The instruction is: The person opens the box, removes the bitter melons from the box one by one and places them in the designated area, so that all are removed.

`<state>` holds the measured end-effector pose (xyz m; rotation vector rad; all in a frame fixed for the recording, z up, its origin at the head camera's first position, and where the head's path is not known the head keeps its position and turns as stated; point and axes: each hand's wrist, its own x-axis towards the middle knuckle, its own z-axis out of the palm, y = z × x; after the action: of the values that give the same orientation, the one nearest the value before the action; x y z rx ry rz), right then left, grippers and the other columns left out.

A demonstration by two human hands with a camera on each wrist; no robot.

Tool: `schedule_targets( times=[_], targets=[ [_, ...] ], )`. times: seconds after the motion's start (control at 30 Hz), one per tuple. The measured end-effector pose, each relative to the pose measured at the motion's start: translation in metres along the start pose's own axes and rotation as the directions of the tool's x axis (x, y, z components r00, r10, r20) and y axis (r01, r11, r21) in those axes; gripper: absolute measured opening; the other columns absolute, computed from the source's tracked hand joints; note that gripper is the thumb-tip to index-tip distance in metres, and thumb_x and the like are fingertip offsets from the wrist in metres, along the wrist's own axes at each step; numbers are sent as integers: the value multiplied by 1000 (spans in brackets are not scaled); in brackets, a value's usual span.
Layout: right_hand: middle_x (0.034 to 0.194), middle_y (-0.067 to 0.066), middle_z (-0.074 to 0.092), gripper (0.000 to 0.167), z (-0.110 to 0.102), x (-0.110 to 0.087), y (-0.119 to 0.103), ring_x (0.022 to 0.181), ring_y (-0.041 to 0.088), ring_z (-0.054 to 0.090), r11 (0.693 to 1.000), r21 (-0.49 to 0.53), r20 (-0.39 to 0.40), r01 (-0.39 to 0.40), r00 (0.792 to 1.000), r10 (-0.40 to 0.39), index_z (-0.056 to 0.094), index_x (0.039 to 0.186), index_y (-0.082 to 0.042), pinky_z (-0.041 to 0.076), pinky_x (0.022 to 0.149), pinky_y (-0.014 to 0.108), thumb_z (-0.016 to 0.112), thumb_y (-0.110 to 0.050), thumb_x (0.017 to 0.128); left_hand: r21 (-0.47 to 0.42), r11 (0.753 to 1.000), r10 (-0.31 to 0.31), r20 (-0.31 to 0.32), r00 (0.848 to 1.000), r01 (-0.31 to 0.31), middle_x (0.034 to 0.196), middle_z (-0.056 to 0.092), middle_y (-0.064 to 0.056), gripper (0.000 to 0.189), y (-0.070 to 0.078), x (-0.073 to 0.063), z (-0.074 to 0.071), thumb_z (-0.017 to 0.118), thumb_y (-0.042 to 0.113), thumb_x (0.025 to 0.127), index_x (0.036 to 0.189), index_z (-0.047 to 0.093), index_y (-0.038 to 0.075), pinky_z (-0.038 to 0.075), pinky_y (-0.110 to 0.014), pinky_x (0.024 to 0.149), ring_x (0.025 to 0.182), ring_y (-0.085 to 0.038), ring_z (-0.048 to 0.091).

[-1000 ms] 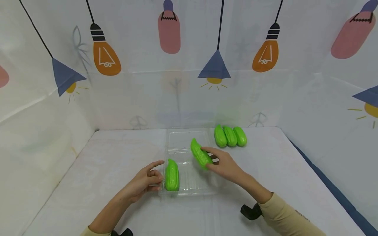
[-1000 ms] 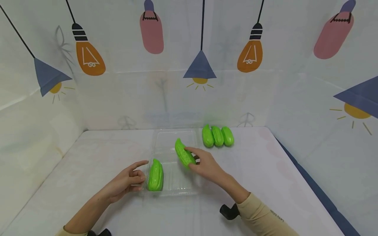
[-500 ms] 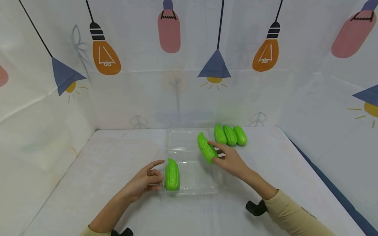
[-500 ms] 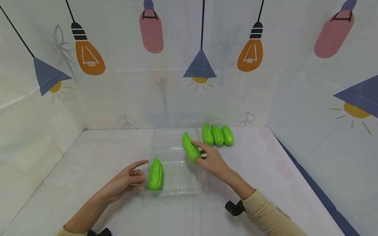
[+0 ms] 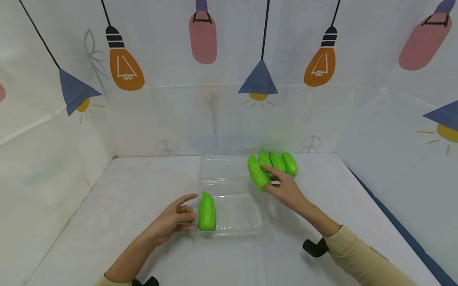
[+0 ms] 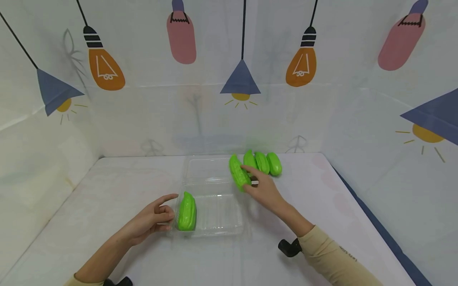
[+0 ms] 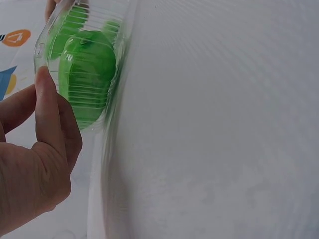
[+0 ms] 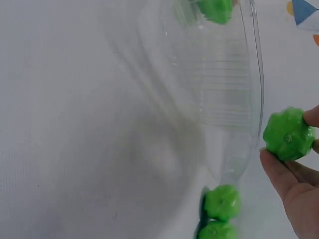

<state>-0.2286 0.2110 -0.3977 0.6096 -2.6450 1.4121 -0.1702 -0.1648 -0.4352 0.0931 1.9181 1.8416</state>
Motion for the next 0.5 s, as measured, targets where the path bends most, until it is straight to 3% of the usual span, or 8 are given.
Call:
schedule_targets(
  times=[0.5],
  targets=[
    [143,18,55,58,-22,5,12,112,36,66,995,-104,-76,2,997,-10,51,145,-12,61,84,39,68,-9,89,-5,1000,0,1,1000,0,93,55,1,74,2,-1,0,67,12,94,156,26,13,60,-23,71,85,-11,59]
  ],
)
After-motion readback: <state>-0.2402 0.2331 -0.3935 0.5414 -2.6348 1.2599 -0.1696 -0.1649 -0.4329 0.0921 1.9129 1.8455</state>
